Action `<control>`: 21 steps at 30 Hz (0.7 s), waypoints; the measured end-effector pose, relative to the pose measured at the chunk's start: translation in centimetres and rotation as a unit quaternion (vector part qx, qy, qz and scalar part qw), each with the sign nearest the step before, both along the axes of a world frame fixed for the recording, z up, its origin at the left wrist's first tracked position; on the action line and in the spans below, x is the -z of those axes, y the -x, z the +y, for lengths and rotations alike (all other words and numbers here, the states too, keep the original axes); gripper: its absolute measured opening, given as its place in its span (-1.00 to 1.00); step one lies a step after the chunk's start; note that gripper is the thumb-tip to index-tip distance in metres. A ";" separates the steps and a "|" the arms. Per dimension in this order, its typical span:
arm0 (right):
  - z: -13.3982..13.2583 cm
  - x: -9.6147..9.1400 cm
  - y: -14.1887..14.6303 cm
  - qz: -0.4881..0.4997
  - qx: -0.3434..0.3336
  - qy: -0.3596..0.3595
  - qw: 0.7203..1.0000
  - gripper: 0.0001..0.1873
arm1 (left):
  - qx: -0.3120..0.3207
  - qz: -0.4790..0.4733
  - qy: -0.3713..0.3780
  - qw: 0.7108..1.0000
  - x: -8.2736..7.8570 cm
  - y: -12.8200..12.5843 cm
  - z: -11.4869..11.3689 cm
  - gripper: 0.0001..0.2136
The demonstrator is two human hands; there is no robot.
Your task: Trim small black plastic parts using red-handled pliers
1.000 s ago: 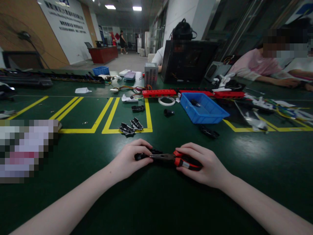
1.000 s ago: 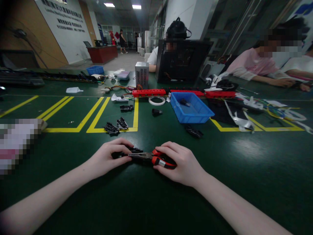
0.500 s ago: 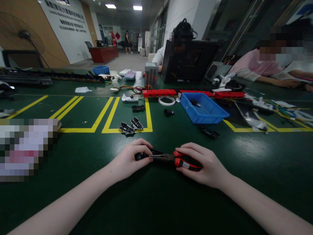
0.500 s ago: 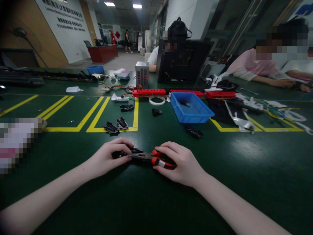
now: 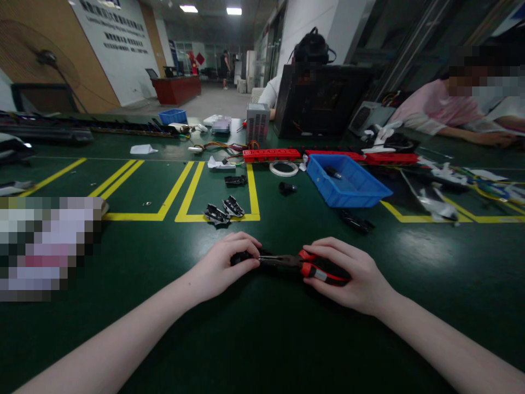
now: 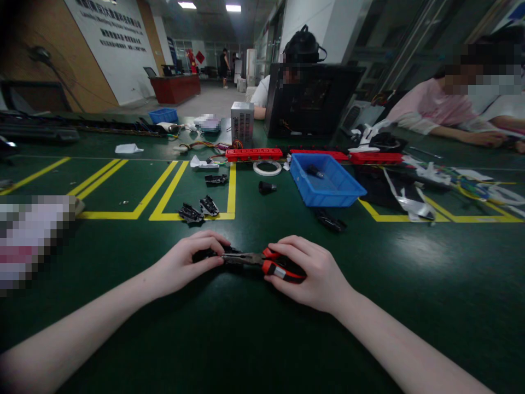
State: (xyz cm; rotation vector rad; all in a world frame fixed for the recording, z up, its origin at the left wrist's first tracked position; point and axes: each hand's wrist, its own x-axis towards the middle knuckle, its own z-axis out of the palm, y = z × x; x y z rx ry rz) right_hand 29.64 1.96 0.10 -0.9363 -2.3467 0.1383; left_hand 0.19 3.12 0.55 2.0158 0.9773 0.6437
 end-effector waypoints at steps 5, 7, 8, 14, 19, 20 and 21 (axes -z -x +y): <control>-0.1 -0.1 0.1 0.001 0.001 0.009 1.000 -0.59 | -0.002 -0.003 0.000 1.000 0.1 0.1 0.1 -0.94; -0.1 -0.1 0.1 0.002 0.002 0.013 1.000 -0.59 | -0.004 -0.004 0.001 1.000 0.1 0.1 0.0 -0.94; -0.1 -0.1 0.1 0.002 0.002 0.014 1.000 -0.59 | -0.004 -0.004 0.001 1.000 0.1 0.0 0.0 -0.93; -0.1 -0.1 0.1 0.008 -0.006 0.011 1.000 -0.58 | -0.015 -0.007 -0.005 1.000 -0.1 -0.1 -0.3 -0.94; -0.1 -0.1 0.2 0.007 -0.004 0.016 1.000 -0.59 | -0.006 0.004 -0.009 1.000 0.1 0.0 -0.1 -0.94; -0.1 -0.1 0.2 0.008 -0.002 0.017 1.000 -0.59 | -0.007 0.004 -0.011 1.000 0.1 0.0 -0.1 -0.94; -0.2 -0.2 0.2 0.009 0.000 0.018 1.000 -0.59 | -0.009 0.003 -0.013 1.000 0.1 0.0 -0.1 -0.93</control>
